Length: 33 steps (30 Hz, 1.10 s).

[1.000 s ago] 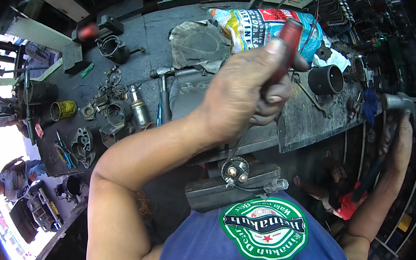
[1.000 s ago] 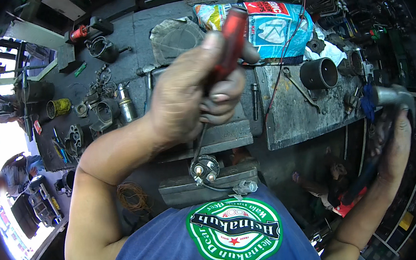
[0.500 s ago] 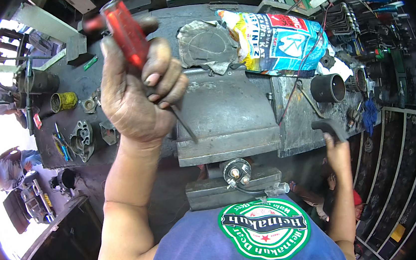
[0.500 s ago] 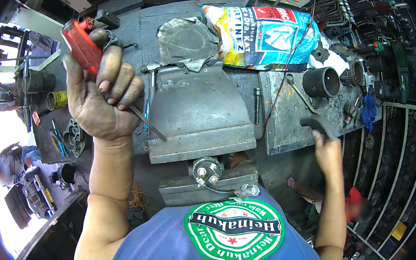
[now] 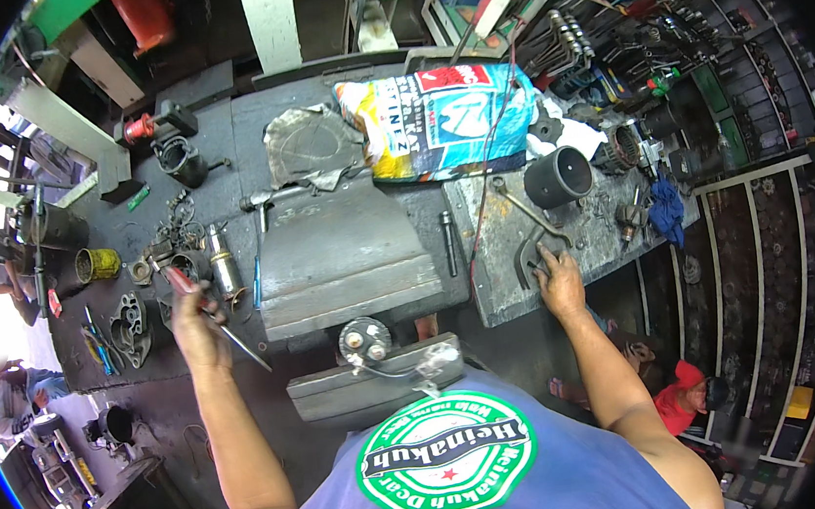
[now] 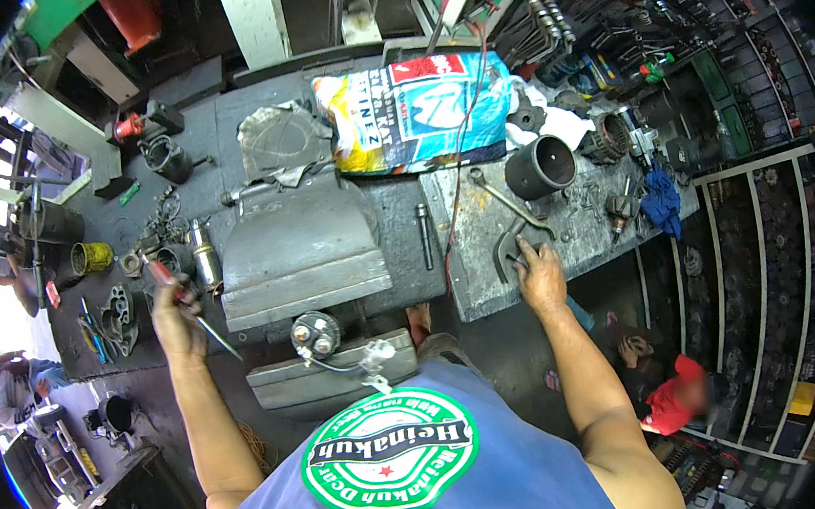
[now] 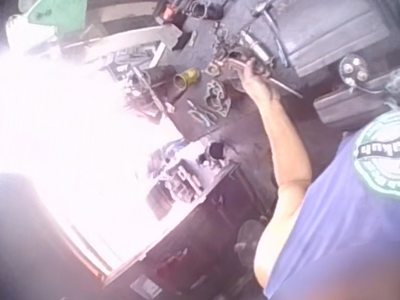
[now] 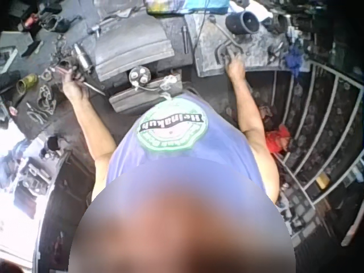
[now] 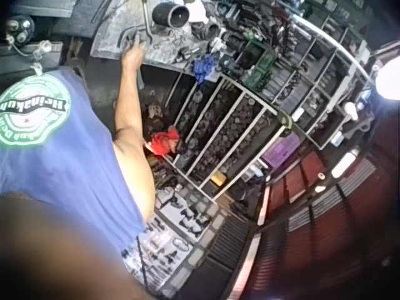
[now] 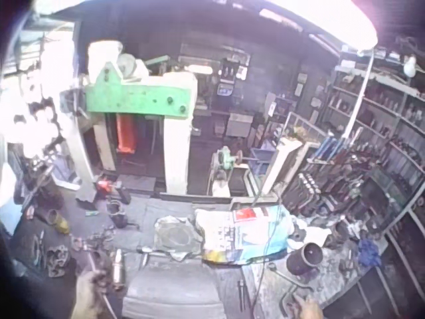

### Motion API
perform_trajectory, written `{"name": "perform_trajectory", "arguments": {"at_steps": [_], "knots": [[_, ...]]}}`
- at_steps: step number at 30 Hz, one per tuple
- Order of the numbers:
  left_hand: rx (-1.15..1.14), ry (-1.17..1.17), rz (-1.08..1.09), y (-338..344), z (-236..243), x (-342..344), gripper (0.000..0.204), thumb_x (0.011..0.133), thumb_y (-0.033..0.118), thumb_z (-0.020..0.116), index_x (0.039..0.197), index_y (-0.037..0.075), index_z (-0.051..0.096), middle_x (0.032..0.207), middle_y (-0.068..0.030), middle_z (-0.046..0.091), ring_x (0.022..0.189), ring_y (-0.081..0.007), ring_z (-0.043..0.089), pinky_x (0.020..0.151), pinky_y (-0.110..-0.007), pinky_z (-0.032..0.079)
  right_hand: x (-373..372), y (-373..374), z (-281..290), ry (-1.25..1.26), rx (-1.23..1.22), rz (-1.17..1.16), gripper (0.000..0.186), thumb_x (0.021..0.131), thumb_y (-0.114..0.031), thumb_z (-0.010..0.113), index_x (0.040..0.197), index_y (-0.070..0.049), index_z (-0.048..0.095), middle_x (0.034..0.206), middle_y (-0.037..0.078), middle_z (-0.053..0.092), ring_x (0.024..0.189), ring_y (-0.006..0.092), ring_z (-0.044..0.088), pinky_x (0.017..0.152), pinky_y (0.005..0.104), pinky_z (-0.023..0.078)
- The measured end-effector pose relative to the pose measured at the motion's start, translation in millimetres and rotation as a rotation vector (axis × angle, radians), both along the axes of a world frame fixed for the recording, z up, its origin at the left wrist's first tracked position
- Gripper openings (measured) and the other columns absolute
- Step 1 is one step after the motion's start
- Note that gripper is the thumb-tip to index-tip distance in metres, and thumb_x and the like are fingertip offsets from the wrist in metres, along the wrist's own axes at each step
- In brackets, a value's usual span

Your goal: The person uses a wrench to tighten bolts on a mechanical part clamped in a vise, then uses a hammer to tap a tool on the part. They continue tightening bolts and inspecting the part before moving it to a shelf.

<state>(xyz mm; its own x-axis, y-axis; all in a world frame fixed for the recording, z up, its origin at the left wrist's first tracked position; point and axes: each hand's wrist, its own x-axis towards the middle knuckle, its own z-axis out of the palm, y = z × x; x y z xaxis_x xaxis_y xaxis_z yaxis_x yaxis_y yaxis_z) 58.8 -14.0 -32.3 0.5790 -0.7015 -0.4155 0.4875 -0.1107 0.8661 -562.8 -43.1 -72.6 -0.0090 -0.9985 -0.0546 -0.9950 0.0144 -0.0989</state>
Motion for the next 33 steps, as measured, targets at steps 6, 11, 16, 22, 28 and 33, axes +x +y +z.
{"name": "perform_trajectory", "arguments": {"at_steps": [6, 11, 16, 22, 28, 33], "knots": [[0.183, -0.503, -0.235, -8.1, -73.2, -40.0, 0.083, 0.098, 0.035, 0.074, 0.164, 0.001, 0.038, 0.146, -0.0156, 0.060, 0.130, -0.0264, 0.059, 0.112, -0.036, 0.046, 41.3, -45.3, 24.3, -0.373, 0.004, 0.241, 0.029, 0.093, -0.018, 0.078, 0.118, -0.004, 0.072, 0.099, 0.023, 0.075, 0.092, 0.0427, 0.073, 0.082, 0.0502, 0.058], [-0.301, -0.013, -0.209, -48.3, -87.8, -61.0, 0.071, 0.103, 0.042, 0.066, 0.157, 0.001, 0.045, 0.146, -0.0137, 0.061, 0.134, -0.0254, 0.057, 0.116, -0.038, 0.043, 116.7, -65.5, 12.9, -0.476, 0.052, 0.463, 0.030, 0.097, -0.026, 0.073, 0.116, -0.003, 0.070, 0.099, 0.024, 0.076, 0.094, 0.0449, 0.074, 0.083, 0.0548, 0.059], [-0.230, -0.149, -0.389, -30.0, -80.2, -63.9, 0.060, 0.099, 0.032, 0.071, 0.148, 0.002, 0.054, 0.135, -0.0144, 0.066, 0.125, -0.0263, 0.062, 0.109, -0.039, 0.048, 115.8, -61.2, 22.3, -0.467, 0.191, 0.517, 0.030, 0.096, -0.028, 0.073, 0.113, -0.003, 0.071, 0.097, 0.024, 0.076, 0.095, 0.0451, 0.073, 0.086, 0.0547, 0.058], [0.049, -0.814, -0.403, 29.1, -100.7, -67.4, 0.049, 0.093, 0.020, 0.078, 0.137, 0.003, 0.064, 0.122, -0.0153, 0.072, 0.113, -0.0275, 0.068, 0.101, -0.042, 0.054, 40.9, -53.1, 0.6, -0.547, -0.127, 0.241, 0.031, 0.094, -0.019, 0.071, 0.120, -0.002, 0.071, 0.114, 0.023, 0.074, 0.108, 0.0427, 0.071, 0.095, 0.0518, 0.056], [0.245, -1.038, -0.149, 78.9, -92.1, -60.8, 0.050, 0.092, 0.004, 0.076, 0.140, -0.003, 0.064, 0.133, -0.0191, 0.070, 0.122, -0.0300, 0.069, 0.109, -0.040, 0.052, 5.7, -127.4, -45.3, -0.005, -0.116, 0.207, 0.024, 0.099, -0.008, 0.055, 0.117, -0.001, 0.067, 0.111, 0.021, 0.072, 0.104, 0.0387, 0.071, 0.086, 0.0501, 0.060], [0.070, -0.795, 0.069, 108.1, -53.7, -75.4, 0.047, 0.096, -0.001, 0.066, 0.143, -0.006, 0.060, 0.136, -0.0182, 0.068, 0.125, -0.0254, 0.067, 0.110, -0.037, 0.051, 4.6, -131.9, -43.9, -0.015, -0.150, 0.305, 0.016, 0.095, -0.004, 0.056, 0.108, 0.001, 0.065, 0.109, 0.024, 0.069, 0.101, 0.0444, 0.070, 0.086, 0.0533, 0.058]]}}
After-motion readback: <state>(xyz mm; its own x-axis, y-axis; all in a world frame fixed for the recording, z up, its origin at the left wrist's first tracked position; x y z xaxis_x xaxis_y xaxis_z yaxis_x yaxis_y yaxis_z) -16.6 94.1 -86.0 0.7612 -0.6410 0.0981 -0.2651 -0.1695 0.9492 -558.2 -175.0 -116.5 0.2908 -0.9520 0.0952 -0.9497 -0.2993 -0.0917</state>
